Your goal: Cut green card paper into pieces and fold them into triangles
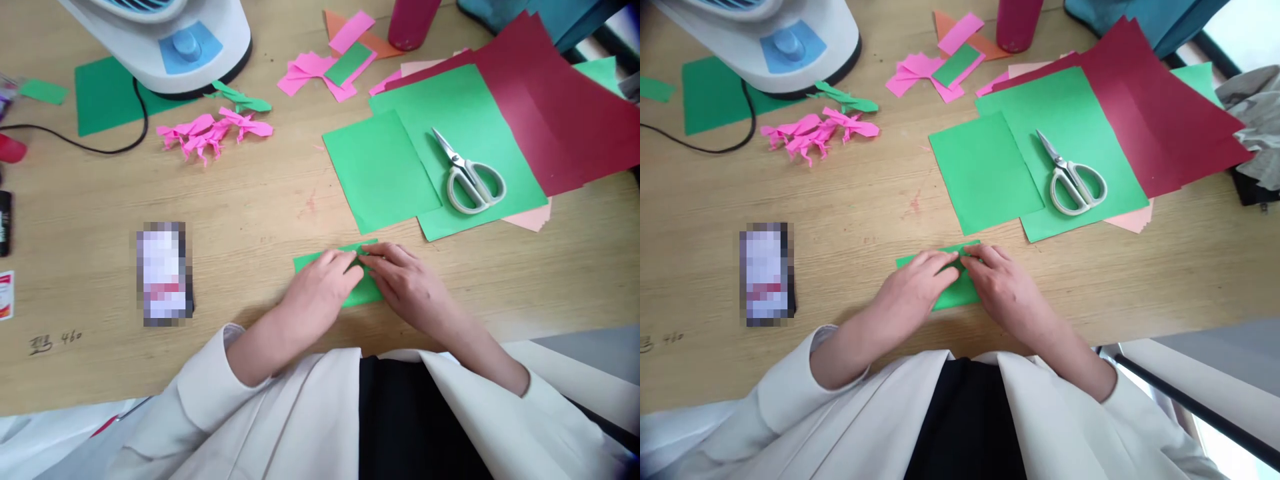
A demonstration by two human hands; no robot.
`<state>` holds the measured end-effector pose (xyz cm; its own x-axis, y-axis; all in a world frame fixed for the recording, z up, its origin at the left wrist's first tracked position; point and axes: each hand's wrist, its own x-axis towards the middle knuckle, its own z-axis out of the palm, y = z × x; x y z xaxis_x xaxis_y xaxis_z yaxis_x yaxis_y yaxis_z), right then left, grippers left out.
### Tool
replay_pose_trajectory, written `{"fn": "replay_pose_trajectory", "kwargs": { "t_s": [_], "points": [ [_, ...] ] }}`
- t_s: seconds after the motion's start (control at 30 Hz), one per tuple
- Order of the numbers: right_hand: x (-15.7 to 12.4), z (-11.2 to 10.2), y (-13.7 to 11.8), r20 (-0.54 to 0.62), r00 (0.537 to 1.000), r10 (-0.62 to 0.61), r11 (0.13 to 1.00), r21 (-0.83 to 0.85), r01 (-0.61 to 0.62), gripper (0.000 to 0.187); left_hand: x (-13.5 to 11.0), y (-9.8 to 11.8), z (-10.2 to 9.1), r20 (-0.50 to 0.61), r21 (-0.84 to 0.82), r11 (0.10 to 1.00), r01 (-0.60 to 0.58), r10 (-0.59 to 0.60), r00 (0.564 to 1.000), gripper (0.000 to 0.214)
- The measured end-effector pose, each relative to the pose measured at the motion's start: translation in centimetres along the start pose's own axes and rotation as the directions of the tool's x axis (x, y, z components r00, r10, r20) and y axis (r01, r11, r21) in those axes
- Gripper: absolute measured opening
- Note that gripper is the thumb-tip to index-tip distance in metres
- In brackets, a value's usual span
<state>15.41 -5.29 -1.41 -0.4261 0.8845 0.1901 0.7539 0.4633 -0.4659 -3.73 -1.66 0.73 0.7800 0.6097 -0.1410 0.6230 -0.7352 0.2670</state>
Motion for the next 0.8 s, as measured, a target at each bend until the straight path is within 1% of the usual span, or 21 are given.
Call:
{"fn": "replay_pose_trajectory", "kwargs": {
  "t_s": [0.03, 0.1, 0.27, 0.33, 0.43, 0.5, 0.63, 0.73, 0.8],
  "points": [
    [0.2, -0.1, 0.1, 0.010, 1.000, 0.009, 1.000, 0.022, -0.010, 0.027, 0.3, -0.4, 0.0, -0.007, 0.005, 1.000, -0.010, 0.010, 1.000, 0.015],
    [0.5, -0.2, 0.5, 0.025, 0.999, 0.020, 0.998, 0.063, -0.022, 0.025, 0.8, -1.3, 0.2, -0.049, 0.041, 0.997, -0.068, 0.070, 0.996, 0.015],
    [0.9, -0.2, 1.7, 0.024, 0.999, 0.026, 0.983, 0.181, -0.030, 0.027, 1.4, -2.9, 1.2, -0.120, 0.098, 0.972, -0.214, 0.225, 0.967, 0.024],
    [0.9, -0.1, 2.1, 0.026, 0.999, 0.021, 0.973, 0.228, -0.026, 0.027, 1.3, -3.2, 1.4, -0.126, 0.120, 0.960, -0.253, 0.267, 0.955, 0.027],
    [0.8, 0.0, 2.5, 0.030, 0.999, 0.026, 0.959, 0.281, -0.033, 0.027, 1.1, -3.2, 1.3, -0.098, 0.167, 0.943, -0.289, 0.307, 0.947, 0.030],
    [0.7, 0.1, 2.7, 0.029, 0.999, 0.027, 0.957, 0.288, -0.034, 0.028, 0.7, -2.8, 1.2, -0.090, 0.200, 0.939, -0.281, 0.303, 0.949, 0.030],
    [0.7, 0.3, 2.9, 0.021, 1.000, 0.016, 0.962, 0.274, -0.021, 0.027, -0.3, -1.7, 1.1, -0.110, 0.264, 0.946, -0.189, 0.224, 0.968, 0.035],
    [0.6, 0.4, 2.9, 0.010, 1.000, 0.011, 0.963, 0.271, -0.014, 0.027, -0.9, -0.5, 1.2, -0.079, 0.296, 0.945, -0.139, 0.169, 0.982, 0.040],
    [0.6, 0.4, 2.9, 0.005, 1.000, 0.009, 0.963, 0.268, -0.011, 0.030, -1.1, 0.4, 1.3, -0.039, 0.291, 0.950, -0.117, 0.134, 0.990, 0.042]
  ]
}}
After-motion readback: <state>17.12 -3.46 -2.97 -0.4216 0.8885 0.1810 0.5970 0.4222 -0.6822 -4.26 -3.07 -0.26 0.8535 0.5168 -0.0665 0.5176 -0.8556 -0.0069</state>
